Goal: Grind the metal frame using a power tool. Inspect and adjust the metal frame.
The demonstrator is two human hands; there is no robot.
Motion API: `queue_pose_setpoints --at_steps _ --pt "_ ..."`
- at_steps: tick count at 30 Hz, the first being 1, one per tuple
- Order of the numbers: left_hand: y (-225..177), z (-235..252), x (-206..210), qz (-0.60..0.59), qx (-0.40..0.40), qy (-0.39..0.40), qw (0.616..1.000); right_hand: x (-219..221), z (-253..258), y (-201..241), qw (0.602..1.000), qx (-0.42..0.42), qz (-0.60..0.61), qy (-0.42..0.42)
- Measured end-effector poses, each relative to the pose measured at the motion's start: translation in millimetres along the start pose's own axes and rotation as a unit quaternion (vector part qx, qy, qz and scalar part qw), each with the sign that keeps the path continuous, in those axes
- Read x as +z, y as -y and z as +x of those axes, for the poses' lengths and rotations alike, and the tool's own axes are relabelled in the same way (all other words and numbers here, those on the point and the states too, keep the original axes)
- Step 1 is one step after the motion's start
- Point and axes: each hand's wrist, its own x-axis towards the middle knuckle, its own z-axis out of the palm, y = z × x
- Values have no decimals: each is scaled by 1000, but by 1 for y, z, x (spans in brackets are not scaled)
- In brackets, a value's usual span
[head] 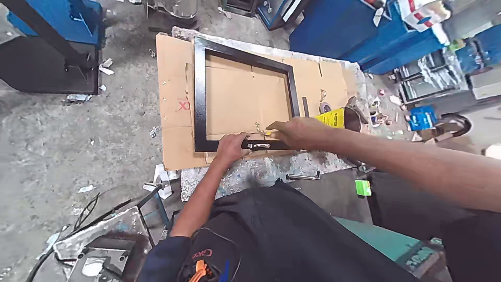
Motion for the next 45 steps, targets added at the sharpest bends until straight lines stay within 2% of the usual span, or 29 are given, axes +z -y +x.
queue_pose_setpoints --at_steps 2,6,9,12,20,45 --pt "-9 9 -2 -21 -36 39 998 1 -24 -22 998 22 -48 -25" --pt "-28 39 -9 -65 -82 182 978 27 -42 -61 993 15 -104 -61" --pt "-39 54 -3 -105 -103 214 966 47 -48 -69 984 -19 -134 -117" --pt "-46 62 2 -90 -127 232 960 61 -47 -71 980 -38 -128 -145" --pt "-46 66 10 -88 -162 225 957 89 -36 -77 975 -82 -99 -182" --pt "-47 63 8 -106 -170 220 955 95 -20 -75 953 -164 -135 -216"
